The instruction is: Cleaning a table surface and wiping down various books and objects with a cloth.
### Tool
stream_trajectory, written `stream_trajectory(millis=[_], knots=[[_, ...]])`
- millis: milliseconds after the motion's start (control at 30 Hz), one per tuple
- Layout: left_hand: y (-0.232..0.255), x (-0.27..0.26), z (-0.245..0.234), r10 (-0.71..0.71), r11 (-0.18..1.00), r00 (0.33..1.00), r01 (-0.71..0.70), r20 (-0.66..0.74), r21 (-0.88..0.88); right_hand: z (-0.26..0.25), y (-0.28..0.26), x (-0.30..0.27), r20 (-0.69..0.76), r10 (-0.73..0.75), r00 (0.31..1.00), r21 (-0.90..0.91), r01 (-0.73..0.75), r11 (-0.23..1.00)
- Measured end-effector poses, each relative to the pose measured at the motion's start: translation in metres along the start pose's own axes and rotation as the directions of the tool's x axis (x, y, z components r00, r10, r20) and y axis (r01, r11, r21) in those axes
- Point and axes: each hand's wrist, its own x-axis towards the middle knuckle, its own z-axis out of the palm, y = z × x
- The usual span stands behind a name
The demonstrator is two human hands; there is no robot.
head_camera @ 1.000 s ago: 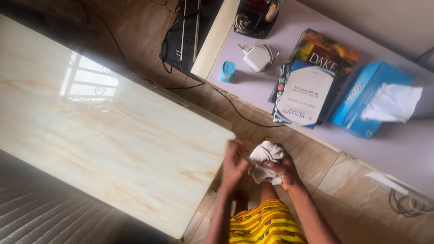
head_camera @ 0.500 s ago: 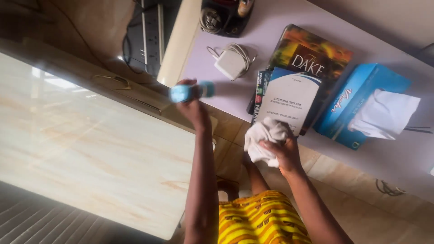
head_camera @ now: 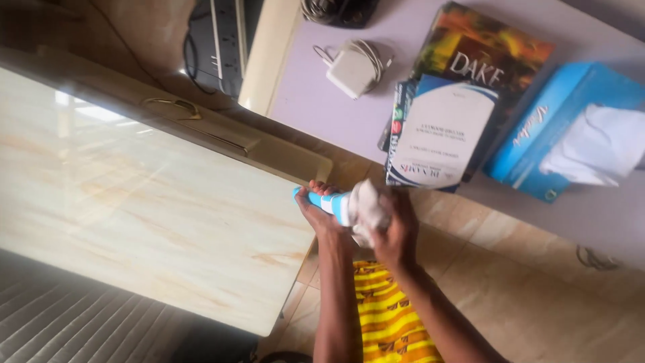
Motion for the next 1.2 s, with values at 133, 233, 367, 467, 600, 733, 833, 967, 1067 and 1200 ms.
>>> stream_trajectory(millis=[133, 233, 367, 467, 600, 733, 833, 967, 1067, 1200], knots=[[0.005, -0.026, 0.002, 0.137, 0.968, 0.99, -0.128, -0.028, 0.217, 0.002, -0.023, -0.001, 0.062, 0.392, 0.918, 0.177, -0.397, 0.901], [0.023, -0.032, -0.003, 0.141, 0.988, 0.984, -0.133, -0.107, 0.079, 0.001, -0.061, -0.039, -0.042, 0.099, 0.994, 0.104, -0.094, 0.99], [0.044, -0.026, -0.004, 0.043, 0.999, 0.996, -0.041, -0.073, 0.03, 0.019, -0.068, -0.047, -0.107, -0.034, 0.994, 0.053, 0.04, 0.998], [0.06, -0.048, 0.005, 0.048, 0.987, 0.997, -0.039, -0.059, 0.154, 0.036, -0.036, -0.035, -0.04, 0.269, 0.962, 0.269, -0.249, 0.93], [0.07, -0.077, 0.015, -0.119, 0.924, 0.962, 0.017, 0.246, 0.382, 0.025, -0.024, -0.018, 0.232, 0.511, 0.828, 0.681, -0.514, 0.522], [0.087, -0.091, 0.033, -0.077, 0.874, 0.983, -0.013, 0.165, 0.485, 0.002, -0.043, -0.045, 0.353, 0.319, 0.879, 0.462, -0.461, 0.757], [0.1, -0.074, 0.0, -0.13, 0.786, 0.989, 0.06, 0.07, 0.616, 0.011, -0.071, -0.062, 0.364, -0.133, 0.922, 0.24, 0.045, 0.97], [0.096, -0.055, -0.073, -0.193, 0.728, 0.977, 0.077, 0.095, 0.681, 0.035, -0.113, -0.057, 0.341, -0.243, 0.908, 0.006, 0.256, 0.967], [0.085, -0.051, -0.132, -0.182, 0.682, 0.979, 0.061, 0.088, 0.729, 0.065, -0.104, -0.033, 0.235, -0.203, 0.951, -0.183, 0.249, 0.951], [0.084, -0.122, -0.02, -0.187, 0.569, 0.982, 0.125, -0.02, 0.813, 0.09, -0.073, 0.001, 0.156, -0.051, 0.986, -0.172, 0.078, 0.982]])
